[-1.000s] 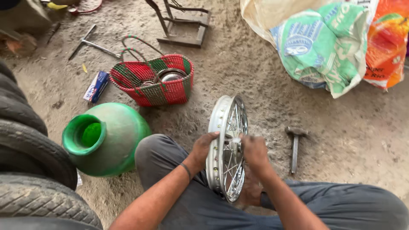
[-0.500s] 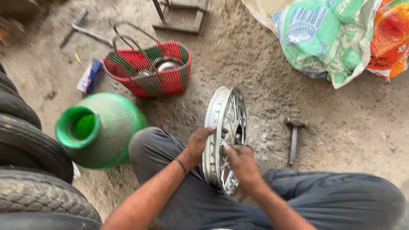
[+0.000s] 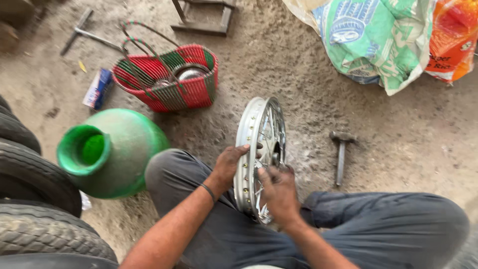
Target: The person sits on the ground with a spoked motorcycle wheel across their lap and uses a small spoke wrench to turn spoke nipples around the rim, working around the wheel to adjust spoke tension and true the rim. They rotate the wheel and reposition it on their lap to reach different nipples.
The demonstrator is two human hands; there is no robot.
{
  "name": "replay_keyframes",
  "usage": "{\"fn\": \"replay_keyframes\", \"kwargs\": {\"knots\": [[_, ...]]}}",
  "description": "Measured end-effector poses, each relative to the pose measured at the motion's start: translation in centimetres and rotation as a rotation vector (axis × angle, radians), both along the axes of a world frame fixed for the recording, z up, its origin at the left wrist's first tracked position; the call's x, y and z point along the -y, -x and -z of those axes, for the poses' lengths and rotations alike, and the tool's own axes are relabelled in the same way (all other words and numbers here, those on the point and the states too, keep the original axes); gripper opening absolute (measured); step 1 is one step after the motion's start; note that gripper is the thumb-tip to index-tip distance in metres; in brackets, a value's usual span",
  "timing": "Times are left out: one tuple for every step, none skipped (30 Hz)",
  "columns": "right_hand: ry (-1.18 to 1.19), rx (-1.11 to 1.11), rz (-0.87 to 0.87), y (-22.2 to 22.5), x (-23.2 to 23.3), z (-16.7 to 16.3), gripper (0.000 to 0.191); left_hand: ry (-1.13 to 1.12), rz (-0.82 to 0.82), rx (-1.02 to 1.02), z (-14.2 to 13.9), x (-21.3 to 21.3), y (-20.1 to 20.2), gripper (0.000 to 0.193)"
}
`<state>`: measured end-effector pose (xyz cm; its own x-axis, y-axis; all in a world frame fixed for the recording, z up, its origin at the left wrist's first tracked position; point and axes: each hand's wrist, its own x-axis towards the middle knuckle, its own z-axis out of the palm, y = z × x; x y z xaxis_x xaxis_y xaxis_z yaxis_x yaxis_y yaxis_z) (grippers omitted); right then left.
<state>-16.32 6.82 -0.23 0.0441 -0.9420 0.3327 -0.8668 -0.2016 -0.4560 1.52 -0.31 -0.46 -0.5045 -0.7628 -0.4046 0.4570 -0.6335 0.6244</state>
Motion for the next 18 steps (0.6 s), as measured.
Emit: {"fn": "replay_keyframes", "kwargs": {"knots": [[-0.179,0.272,0.069,0.1,-1.3,0.1,0.042,0.025,0.01,0.004,0.0,0.0,-0.1,0.041],[-0.37,0.427,0.108,0.5,-1.5,0.4,0.039,0.06,0.022,0.015,-0.1,0.0,-0.1,0.042],[-0.546,0.59,0.146,1.0,-0.8,0.8,0.037,0.024,-0.017,0.044,-0.1,0.1,0.0,0.041],[-0.72,0.756,0.183,1.7,0.6,1.1,0.037,-0.009,-0.051,0.074,-0.1,0.1,0.1,0.04],[-0.761,0.635,0.191,2.5,2.4,1.4,0.045,-0.046,-0.075,0.099,0.0,0.2,0.4,0.039],[-0.803,0.51,0.209,3.3,4.6,1.6,0.053,-0.106,-0.057,0.026,0.0,0.4,0.5,0.04],[-0.635,0.59,0.171,3.7,6.7,1.8,0.048,-0.172,-0.035,-0.051,0.2,0.5,0.8,0.04],[-0.465,0.658,0.13,4.0,8.7,1.9,0.044,-0.24,-0.013,-0.128,0.3,0.6,1.1,0.041],[-0.512,0.601,0.186,3.7,11.0,2.0,0.044,-0.165,0.002,-0.085,0.6,0.7,1.3,0.04],[-0.56,0.545,0.236,3.3,12.6,2.0,0.044,-0.087,0.01,-0.041,0.9,0.6,1.5,0.039],[-0.431,0.455,0.176,3.0,13.5,1.8,0.039,-0.004,0.01,0.004,1.2,0.8,1.6,0.039],[-0.31,0.366,0.116,2.5,13.7,1.5,0.036,-0.028,-0.024,0.017,1.7,0.8,1.6,0.037],[-0.394,0.404,0.162,2.2,13.0,1.1,0.037,-0.056,-0.057,0.035,2.2,0.6,1.4,0.036],[-0.486,0.44,0.204,1.9,11.5,0.6,0.039,-0.091,-0.093,0.054,2.8,0.3,1.2,0.035],[-0.586,0.47,0.241,1.6,9.5,0.1,0.04,0.388,-0.133,0.42,3.5,0.1,0.9,0.035],[-0.381,0.23,0.166,1.3,7.2,-0.2,0.033,0.867,-0.156,0.78,4.2,-0.2,0.4,0.036],[-0.187,-0.001,0.082,0.6,4.3,-0.5,0.029,1.349,-0.15,1.13,4.9,-0.9,-0.2,0.036],[0.01,-0.225,-0.011,0.2,2.1,-0.6,0.03,1.056,-0.085,1.011,5.5,-1.4,-0.7,0.036]]}}
